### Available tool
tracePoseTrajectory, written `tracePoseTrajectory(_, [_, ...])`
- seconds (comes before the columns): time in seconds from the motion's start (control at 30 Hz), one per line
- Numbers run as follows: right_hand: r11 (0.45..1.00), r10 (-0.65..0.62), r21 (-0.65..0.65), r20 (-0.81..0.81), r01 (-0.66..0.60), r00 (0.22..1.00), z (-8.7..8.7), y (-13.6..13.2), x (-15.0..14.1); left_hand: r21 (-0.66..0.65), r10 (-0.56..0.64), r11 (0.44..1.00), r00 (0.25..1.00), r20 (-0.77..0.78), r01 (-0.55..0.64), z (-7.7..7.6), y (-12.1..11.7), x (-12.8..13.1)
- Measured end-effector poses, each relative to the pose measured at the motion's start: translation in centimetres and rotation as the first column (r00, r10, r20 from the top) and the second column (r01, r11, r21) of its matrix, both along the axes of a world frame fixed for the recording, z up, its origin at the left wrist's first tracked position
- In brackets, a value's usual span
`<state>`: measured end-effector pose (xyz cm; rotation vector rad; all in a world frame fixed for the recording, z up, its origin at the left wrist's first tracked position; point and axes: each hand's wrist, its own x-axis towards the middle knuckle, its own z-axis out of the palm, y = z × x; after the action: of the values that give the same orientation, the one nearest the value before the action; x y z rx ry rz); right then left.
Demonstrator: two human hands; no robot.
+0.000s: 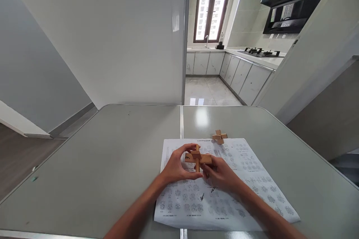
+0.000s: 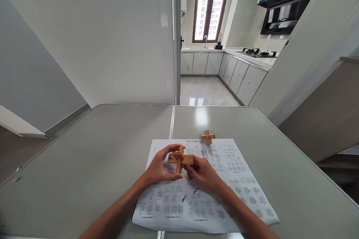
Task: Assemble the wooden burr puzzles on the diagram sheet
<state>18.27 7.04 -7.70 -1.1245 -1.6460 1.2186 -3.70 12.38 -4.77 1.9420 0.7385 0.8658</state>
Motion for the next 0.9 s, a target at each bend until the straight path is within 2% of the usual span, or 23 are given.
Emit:
tracePoseTrajectory(0.13, [0.996,-0.037,0.084,0.025,0.035,0.999,0.3,0.5,1.0,0.014,0.054,0.998,0.998,0.021,-0.054,0.0,-0.1,0.3])
tracePoseTrajectory(0.23, [0.988,-0.11,0.109,-0.042,0.114,0.993,0.7,0.8,1.8,0.063,0.11,0.992,0.994,-0.005,-0.109,0.0,0.0,0.4])
tracePoseTrajectory(0.33, [0.991,-0.135,0.014,-0.08,0.137,0.988,1.0,0.9,1.8,0.107,0.113,0.988,0.993,-0.034,-0.109,0.0,0.0,0.4])
tracePoseTrajectory(0.47, [0.988,-0.039,-0.155,-0.114,0.021,0.993,0.9,0.8,1.3,0.148,0.071,0.987,0.995,-0.074,-0.06,-0.3,-0.1,0.6])
tracePoseTrajectory(0.57, [0.971,0.012,-0.233,-0.16,-0.049,0.987,0.6,0.8,1.1,0.164,0.064,0.985,0.993,-0.102,-0.047,-0.5,-0.2,0.6])
tracePoseTrajectory(0.77, [0.942,-0.012,-0.326,-0.279,-0.083,0.96,0.9,1.0,1.3,0.185,0.085,0.981,0.989,-0.117,-0.062,-0.6,-0.1,0.6])
tracePoseTrajectory(0.9, [0.939,-0.014,-0.329,-0.312,-0.094,0.95,1.1,1.0,1.2,0.156,0.085,0.985,0.99,-0.114,-0.066,-0.6,0.0,0.6])
